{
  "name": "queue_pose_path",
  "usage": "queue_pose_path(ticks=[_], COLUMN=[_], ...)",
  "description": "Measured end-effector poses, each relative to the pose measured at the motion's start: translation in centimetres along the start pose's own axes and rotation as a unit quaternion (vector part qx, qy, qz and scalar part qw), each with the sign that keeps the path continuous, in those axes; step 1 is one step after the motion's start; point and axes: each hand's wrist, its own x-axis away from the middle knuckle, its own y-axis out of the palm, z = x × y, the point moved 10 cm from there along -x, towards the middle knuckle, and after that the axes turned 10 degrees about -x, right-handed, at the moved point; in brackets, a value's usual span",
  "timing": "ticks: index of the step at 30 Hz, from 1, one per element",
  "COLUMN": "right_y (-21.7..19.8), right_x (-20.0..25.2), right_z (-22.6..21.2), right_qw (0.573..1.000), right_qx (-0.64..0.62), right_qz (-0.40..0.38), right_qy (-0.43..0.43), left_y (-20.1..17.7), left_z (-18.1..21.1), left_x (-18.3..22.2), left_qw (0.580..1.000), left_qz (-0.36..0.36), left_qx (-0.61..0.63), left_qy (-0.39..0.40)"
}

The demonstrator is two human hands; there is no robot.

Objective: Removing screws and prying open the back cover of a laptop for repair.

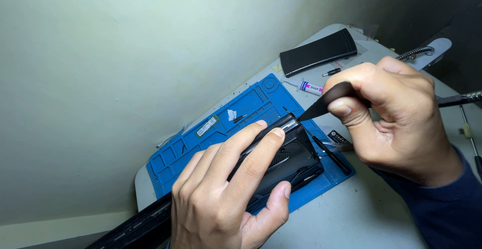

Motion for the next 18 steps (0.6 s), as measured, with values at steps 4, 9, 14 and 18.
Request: queue_pose_path(ticks=[4, 9, 14, 18], right_y=[0.5, 2.3, 4.5, 3.7], right_x=[-0.9, 0.3, 2.3, 4.1], right_z=[0.3, 3.0, 4.7, 5.5], right_qw=[0.998, 0.976, 0.901, 0.936], right_qx=[-0.031, -0.169, -0.388, -0.31], right_qz=[-0.054, -0.079, -0.029, 0.036], right_qy=[0.028, 0.112, 0.193, 0.165], left_y=[0.0, -0.2, -0.1, 0.0], left_z=[0.2, 0.6, 0.4, 0.0], left_x=[0.1, 0.2, 0.4, 0.2], left_qw=[1.0, 1.0, 1.0, 1.0], left_qz=[0.004, 0.016, 0.012, -0.01], left_qx=[0.002, 0.001, -0.001, 0.018], left_qy=[0.003, 0.015, 0.008, -0.006])
